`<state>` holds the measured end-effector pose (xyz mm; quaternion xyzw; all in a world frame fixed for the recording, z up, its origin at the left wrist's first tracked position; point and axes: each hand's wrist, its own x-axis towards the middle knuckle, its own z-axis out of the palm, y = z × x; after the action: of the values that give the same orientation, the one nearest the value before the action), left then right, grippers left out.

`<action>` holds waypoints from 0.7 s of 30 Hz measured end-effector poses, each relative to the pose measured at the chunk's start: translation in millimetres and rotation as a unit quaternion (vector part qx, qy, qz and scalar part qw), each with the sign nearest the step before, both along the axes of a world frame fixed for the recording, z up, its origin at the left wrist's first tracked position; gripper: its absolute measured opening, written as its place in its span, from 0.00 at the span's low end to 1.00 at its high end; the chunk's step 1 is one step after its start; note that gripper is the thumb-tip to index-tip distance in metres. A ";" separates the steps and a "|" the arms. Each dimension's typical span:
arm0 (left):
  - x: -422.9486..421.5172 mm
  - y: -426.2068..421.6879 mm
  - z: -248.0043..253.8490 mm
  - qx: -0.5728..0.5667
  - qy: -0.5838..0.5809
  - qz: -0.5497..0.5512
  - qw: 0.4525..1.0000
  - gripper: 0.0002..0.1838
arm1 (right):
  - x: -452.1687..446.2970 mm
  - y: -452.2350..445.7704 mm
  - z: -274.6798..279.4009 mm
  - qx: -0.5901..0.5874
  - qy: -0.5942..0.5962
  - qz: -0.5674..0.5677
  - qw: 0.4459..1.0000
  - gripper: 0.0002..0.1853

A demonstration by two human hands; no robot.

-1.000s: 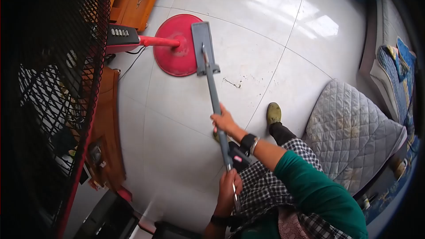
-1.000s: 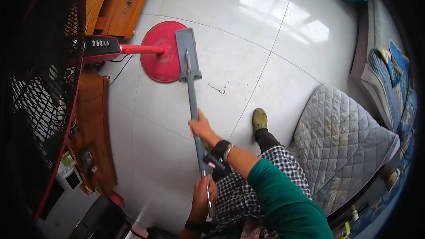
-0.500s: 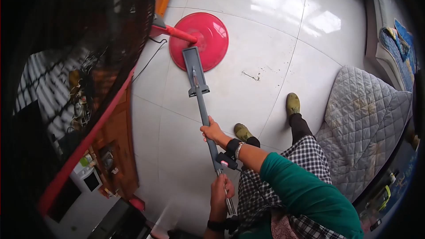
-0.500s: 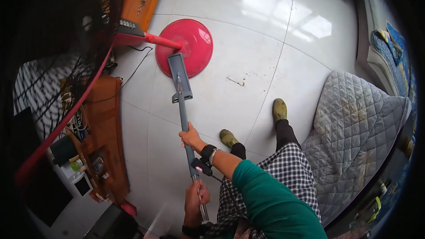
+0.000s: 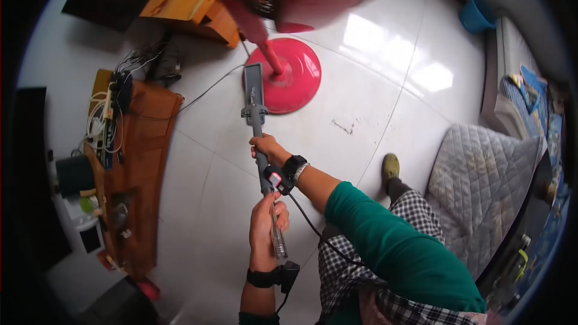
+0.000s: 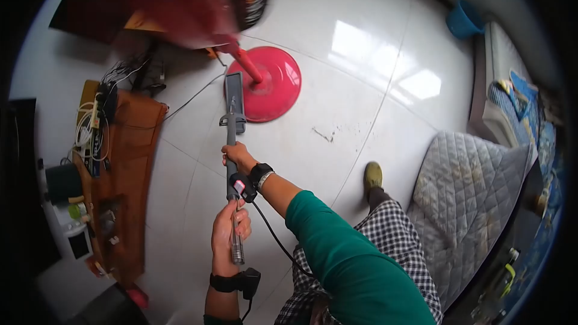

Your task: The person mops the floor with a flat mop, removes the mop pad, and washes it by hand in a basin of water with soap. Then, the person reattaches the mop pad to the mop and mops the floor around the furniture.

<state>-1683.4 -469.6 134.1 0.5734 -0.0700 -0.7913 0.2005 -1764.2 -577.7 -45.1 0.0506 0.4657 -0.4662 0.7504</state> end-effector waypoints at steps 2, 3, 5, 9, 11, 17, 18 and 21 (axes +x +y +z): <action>-4.1 2.3 5.1 -0.051 0.018 0.001 0.999 0.09 | 0.8 -2.2 -3.9 -0.021 0.023 0.030 0.999 0.08; -3.3 1.9 2.9 -0.063 0.029 0.028 0.997 0.09 | 2.7 -8.4 -21.3 -0.034 0.030 0.089 0.995 0.08; 0.8 1.2 -6.7 -0.092 0.036 -0.034 0.994 0.12 | -0.5 -14.1 -20.4 -0.045 0.017 0.097 0.994 0.10; 10.9 -15.5 -41.0 -0.186 -0.019 -0.094 0.978 0.11 | -9.2 -30.7 -24.4 -0.096 0.052 0.110 0.988 0.08; 25.0 -38.0 -74.4 -0.177 -0.036 -0.163 0.970 0.10 | -10.9 -43.6 -32.1 -0.154 0.108 0.094 0.977 0.10; 48.2 -43.2 -107.0 -0.177 -0.172 -0.266 0.932 0.08 | -0.3 -63.5 -52.4 -0.069 0.352 0.299 0.884 0.26; 55.7 -26.2 -100.6 -0.177 -0.188 -0.290 0.921 0.09 | 7.7 -46.4 -61.5 -0.076 0.374 0.292 0.877 0.28; 81.0 29.2 -63.5 -0.143 -0.234 -0.349 0.896 0.10 | 32.3 26.8 -57.3 -0.061 0.372 0.284 0.881 0.38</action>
<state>-1602.4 -440.4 70.6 0.6459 -0.4229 -0.6349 -0.0312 -1731.9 -550.9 -102.4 -0.3069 0.6758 -0.2446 0.6239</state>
